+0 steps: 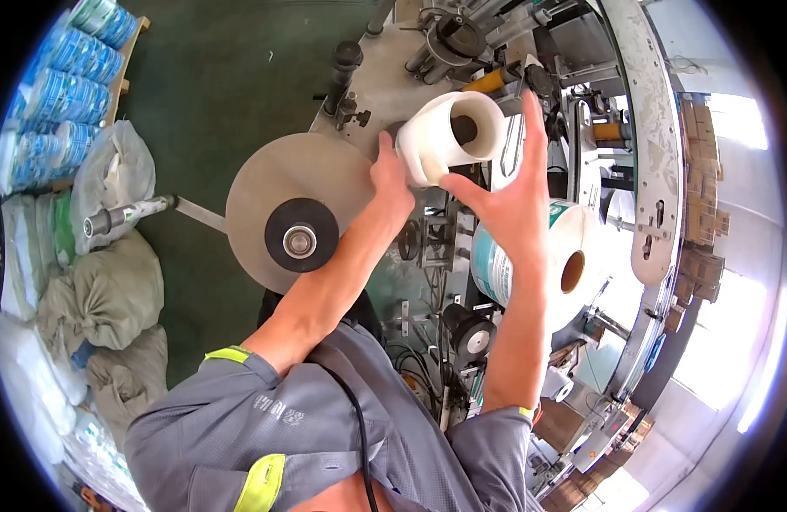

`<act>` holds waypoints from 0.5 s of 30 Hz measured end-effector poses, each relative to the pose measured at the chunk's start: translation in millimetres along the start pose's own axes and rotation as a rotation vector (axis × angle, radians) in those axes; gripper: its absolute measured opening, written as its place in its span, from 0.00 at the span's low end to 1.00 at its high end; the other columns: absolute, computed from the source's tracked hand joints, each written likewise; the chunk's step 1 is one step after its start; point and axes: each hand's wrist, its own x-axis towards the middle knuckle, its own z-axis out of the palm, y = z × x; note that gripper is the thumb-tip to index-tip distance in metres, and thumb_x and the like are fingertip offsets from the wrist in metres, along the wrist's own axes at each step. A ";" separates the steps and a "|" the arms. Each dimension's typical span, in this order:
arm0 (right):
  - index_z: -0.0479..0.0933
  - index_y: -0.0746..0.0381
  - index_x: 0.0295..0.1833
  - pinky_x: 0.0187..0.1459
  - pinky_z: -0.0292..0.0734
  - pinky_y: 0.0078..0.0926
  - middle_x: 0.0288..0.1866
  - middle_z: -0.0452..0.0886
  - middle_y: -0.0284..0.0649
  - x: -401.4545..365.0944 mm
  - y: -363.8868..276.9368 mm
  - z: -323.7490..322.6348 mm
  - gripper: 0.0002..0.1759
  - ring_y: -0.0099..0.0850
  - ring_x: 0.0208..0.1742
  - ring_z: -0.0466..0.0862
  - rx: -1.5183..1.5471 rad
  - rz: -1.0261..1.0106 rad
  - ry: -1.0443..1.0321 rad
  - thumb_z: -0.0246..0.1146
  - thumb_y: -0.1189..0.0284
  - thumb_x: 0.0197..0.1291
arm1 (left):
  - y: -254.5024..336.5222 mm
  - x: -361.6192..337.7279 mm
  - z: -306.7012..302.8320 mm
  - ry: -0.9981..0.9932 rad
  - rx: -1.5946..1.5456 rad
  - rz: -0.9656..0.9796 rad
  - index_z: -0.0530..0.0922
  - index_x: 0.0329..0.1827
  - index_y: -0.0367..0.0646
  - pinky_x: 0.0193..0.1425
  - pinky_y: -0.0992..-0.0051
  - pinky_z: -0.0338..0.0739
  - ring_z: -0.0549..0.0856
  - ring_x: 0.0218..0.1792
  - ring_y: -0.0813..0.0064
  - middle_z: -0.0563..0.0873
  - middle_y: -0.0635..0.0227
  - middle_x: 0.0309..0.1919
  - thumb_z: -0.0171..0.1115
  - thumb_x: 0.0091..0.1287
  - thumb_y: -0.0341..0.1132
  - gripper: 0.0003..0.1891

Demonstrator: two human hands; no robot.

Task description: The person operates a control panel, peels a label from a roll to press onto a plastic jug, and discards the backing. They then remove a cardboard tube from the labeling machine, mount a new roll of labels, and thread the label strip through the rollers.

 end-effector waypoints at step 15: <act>0.65 0.64 0.78 0.69 0.79 0.39 0.72 0.75 0.45 30.5 73.7 8.5 0.32 0.37 0.70 0.79 0.955 0.275 0.415 0.59 0.56 0.78 | 37.9 -129.7 53.9 -0.411 0.074 0.242 0.83 0.52 0.34 0.53 0.76 0.78 0.82 0.48 0.82 0.88 0.68 0.46 0.65 0.78 0.40 0.14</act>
